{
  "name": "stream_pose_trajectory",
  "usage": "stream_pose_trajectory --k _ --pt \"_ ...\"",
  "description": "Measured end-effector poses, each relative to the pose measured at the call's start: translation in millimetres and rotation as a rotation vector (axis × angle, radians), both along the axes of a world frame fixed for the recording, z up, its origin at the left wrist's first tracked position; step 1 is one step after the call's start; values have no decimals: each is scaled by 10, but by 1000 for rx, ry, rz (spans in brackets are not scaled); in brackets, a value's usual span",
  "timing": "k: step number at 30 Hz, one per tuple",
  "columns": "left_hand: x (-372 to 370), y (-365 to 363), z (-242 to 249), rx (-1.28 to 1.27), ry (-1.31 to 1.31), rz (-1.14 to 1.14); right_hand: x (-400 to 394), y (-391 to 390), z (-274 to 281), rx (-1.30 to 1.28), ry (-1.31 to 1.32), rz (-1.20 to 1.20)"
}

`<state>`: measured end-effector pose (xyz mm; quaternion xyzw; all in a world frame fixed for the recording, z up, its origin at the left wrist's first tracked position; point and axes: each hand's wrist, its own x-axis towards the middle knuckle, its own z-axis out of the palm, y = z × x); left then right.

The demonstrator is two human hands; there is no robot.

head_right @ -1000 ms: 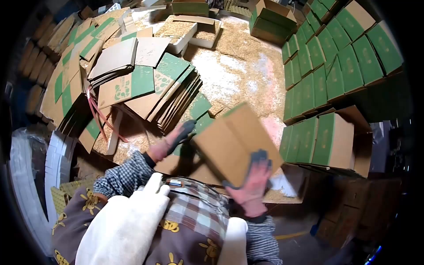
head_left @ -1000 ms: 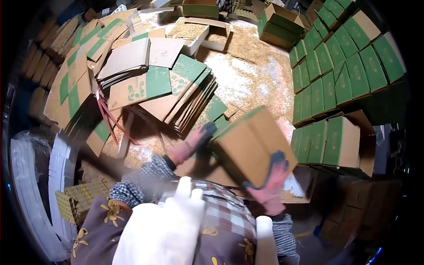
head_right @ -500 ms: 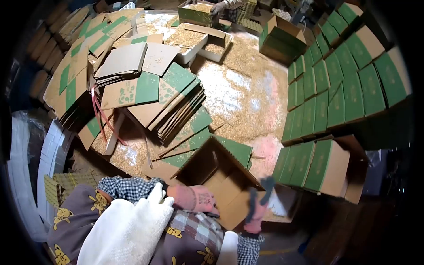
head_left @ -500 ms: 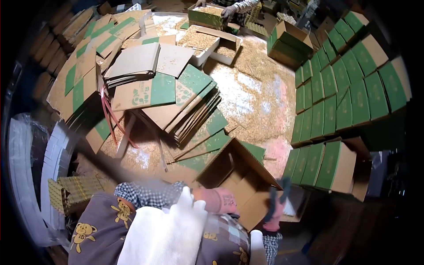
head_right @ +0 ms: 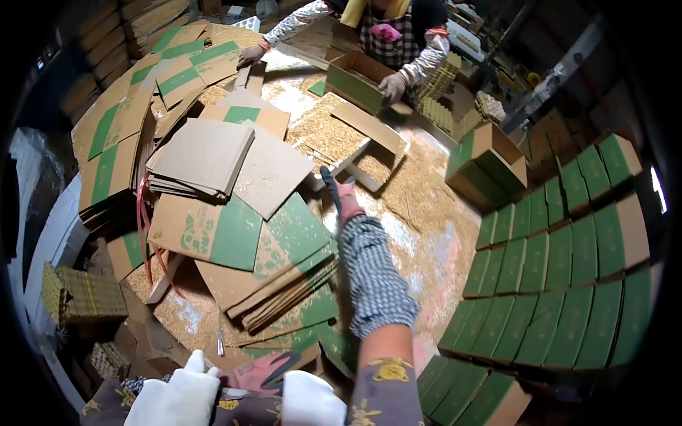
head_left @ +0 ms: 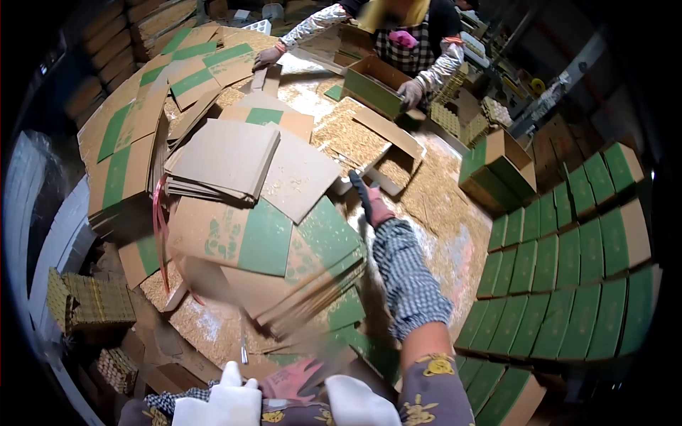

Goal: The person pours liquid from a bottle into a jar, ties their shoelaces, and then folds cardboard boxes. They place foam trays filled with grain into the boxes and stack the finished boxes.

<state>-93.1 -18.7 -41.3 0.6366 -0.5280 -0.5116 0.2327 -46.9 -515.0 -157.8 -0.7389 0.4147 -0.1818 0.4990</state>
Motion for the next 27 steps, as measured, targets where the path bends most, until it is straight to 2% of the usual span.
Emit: stream_pose_trajectory --k 1,3,4,5,6,7,9,11,12,13,15,17,18,19,20,21,22,24,25,26,27 --pt "50 -4 -15 -10 22 11 571 60 34 -29 -60 -350" --pt "84 -29 -56 -3 61 32 510 -34 232 32 -24 -93" --pt "91 -31 -63 8 88 40 153 -56 125 -210 -161 91" --pt "107 -29 -70 14 110 45 -100 75 517 436 -195 -155" --pt "129 -34 -82 15 126 48 -344 243 776 531 -473 -273" --pt "140 -51 -95 18 138 55 -614 36 426 958 -917 -296" --pt "152 -27 -112 22 140 44 -854 289 523 1019 -1256 -175" --pt "88 -62 -179 10 144 35 -955 253 35 402 -667 -639" --pt "80 -36 -180 -2 139 33 -1027 223 -42 431 -620 -688" --pt "45 -31 -202 -16 143 29 -1007 298 109 504 -916 -678" --pt "28 12 -238 -53 144 31 -1235 250 439 642 -977 -595" --pt "31 30 -310 -101 153 33 -1746 363 826 410 -952 -503" --pt "28 -39 -316 -148 157 7 -1909 763 1517 551 -1000 -467" --pt "21 -91 -316 -177 239 80 -2300 760 1561 552 -969 -453" --pt "-11 -103 -311 -192 332 143 -2650 994 1888 621 -906 -454" --pt "-52 -101 -311 -196 430 201 -2821 1410 2383 547 -821 -492" --pt "-99 -119 -403 -216 392 219 -2997 1752 2720 640 -830 -472" --pt "-156 -236 -281 -20 362 281 -3300 2400 3131 772 -816 -486" --pt "-151 -426 78 -178 289 195 -3422 2699 3204 817 -787 -522" --pt "-334 -416 -647 -249 310 315 -3528 2995 3170 871 -811 -555" --pt "-425 -531 -779 -208 304 357 -3436 3325 3208 965 -844 -570"
